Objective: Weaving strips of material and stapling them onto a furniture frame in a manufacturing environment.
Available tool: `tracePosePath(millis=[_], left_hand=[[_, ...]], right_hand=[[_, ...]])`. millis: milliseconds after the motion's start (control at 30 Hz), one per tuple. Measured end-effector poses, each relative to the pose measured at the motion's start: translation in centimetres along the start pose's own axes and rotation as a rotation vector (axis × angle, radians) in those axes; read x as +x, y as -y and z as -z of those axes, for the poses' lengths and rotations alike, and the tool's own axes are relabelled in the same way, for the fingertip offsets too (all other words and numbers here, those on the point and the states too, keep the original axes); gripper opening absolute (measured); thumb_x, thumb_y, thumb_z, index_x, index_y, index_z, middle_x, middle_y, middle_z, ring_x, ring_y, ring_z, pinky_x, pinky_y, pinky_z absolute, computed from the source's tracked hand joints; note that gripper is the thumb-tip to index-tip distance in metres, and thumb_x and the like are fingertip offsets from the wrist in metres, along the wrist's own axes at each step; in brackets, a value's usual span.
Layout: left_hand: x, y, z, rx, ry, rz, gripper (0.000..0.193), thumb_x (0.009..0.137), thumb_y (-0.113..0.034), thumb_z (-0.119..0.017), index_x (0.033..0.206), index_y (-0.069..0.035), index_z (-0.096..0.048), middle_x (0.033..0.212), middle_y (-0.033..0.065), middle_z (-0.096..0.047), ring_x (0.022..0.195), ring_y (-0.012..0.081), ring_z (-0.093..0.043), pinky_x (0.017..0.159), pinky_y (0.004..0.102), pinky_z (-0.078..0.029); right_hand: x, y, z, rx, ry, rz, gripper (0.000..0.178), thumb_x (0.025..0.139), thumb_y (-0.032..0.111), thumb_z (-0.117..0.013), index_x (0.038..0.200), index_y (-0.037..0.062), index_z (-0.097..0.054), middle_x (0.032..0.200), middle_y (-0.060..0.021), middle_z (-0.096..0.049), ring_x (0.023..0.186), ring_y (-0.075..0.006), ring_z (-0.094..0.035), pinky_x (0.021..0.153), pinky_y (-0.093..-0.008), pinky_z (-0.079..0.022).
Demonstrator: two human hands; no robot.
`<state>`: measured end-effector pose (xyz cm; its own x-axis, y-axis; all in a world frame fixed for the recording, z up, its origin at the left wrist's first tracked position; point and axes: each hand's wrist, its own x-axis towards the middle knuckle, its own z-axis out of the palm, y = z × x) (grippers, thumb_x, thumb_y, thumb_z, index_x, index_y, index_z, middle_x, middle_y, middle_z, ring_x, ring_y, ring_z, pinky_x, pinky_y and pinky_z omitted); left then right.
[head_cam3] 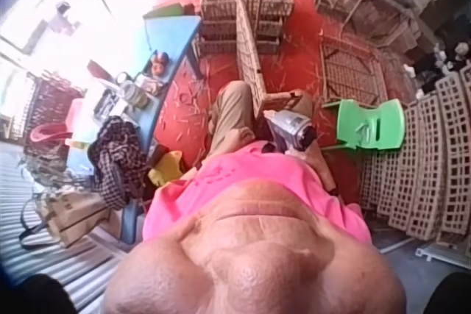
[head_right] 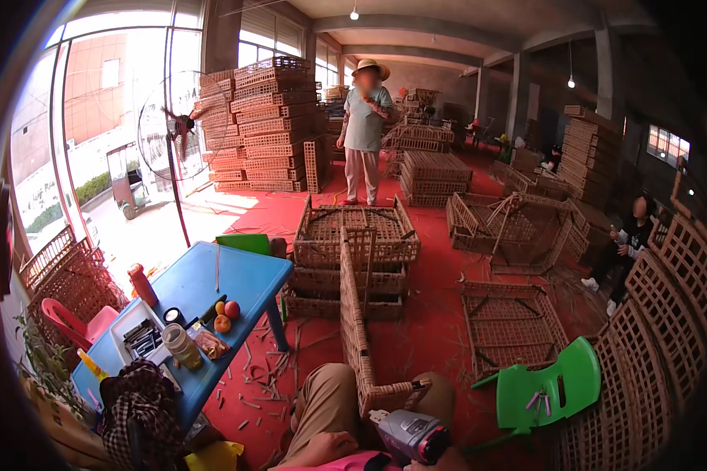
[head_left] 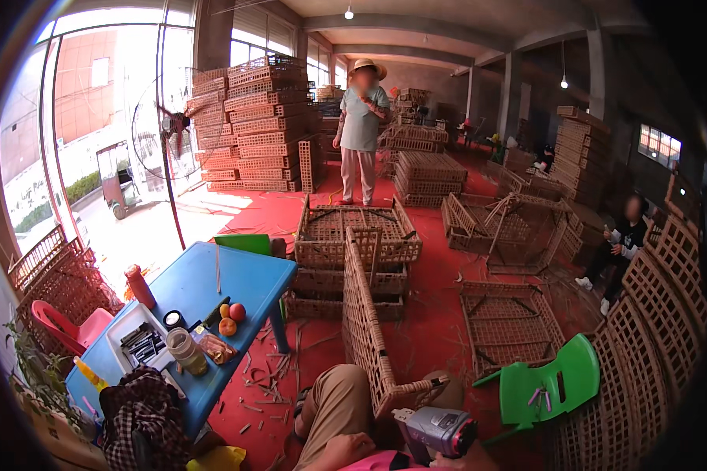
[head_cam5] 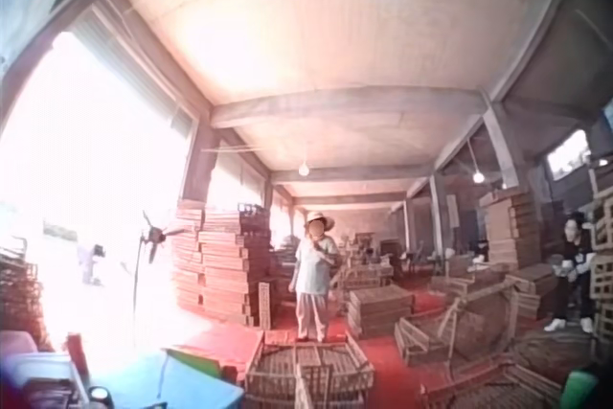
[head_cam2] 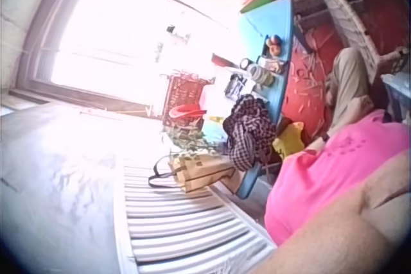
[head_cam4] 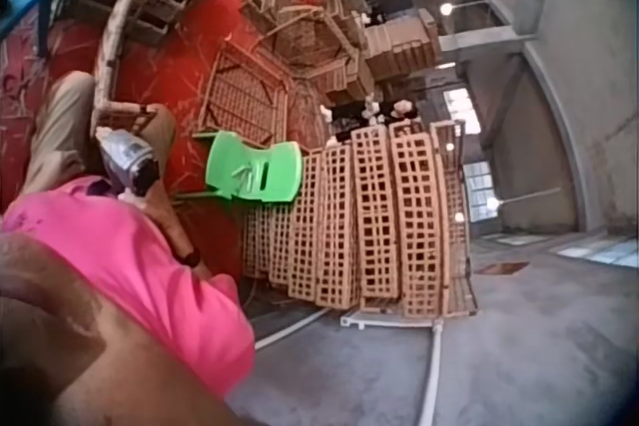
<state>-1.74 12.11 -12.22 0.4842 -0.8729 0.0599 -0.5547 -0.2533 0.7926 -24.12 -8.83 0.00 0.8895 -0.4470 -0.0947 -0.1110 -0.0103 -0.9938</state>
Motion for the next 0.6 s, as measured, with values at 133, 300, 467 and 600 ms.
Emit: tracePosePath(millis=[133,300,467,600], left_hand=[[0.2,-1.3,0.7,0.03,0.023,0.022,0.026,0.094,-0.039,-0.063,0.106,-0.017,-0.072,0.095,0.0103,-0.074,0.084,0.0332,-0.071,0.072,0.0429,-0.056],[0.2,-3.1,0.8,-0.181,-0.105,0.021,0.015,0.089,-0.022,-0.07,0.092,-0.008,-0.072,0.086,0.0159,-0.071,0.079,0.0346,-0.07,0.072,0.0428,-0.054],[0.4,-3.5,1.1,-0.169,-0.114,0.031,0.014,0.089,-0.022,-0.07,0.092,-0.008,-0.073,0.086,0.0153,-0.071,0.078,0.034,-0.069,0.071,0.0431,-0.054],[0.6,-3.5,1.2,-0.156,-0.114,0.041,0.015,0.089,-0.023,-0.069,0.092,-0.009,-0.073,0.086,0.0147,-0.071,0.078,0.0338,-0.069,0.072,0.0432,-0.053]], right_hand=[[0.4,-0.2,0.2,-0.006,-0.004,-0.009,0.043,0.071,0.005,-0.084,0.108,0.0035,-0.065,0.089,-0.0022,-0.064,0.078,-0.014,-0.061,0.074,-0.0317,-0.051],[0.7,-0.6,0.4,-0.012,-0.009,-0.018,0.043,0.07,0.005,-0.084,0.108,0.0034,-0.065,0.09,-0.0021,-0.064,0.079,-0.014,-0.061,0.074,-0.0318,-0.051],[0.8,-0.6,0.5,-0.018,-0.008,-0.029,0.043,0.07,0.005,-0.084,0.108,0.0033,-0.065,0.09,-0.0021,-0.064,0.08,-0.014,-0.061,0.074,-0.0318,-0.051],[1.3,-0.4,0.7,-0.028,-0.005,-0.033,0.043,0.07,0.005,-0.084,0.108,0.0032,-0.065,0.091,-0.0021,-0.064,0.08,-0.014,-0.061,0.075,-0.0318,-0.051]])
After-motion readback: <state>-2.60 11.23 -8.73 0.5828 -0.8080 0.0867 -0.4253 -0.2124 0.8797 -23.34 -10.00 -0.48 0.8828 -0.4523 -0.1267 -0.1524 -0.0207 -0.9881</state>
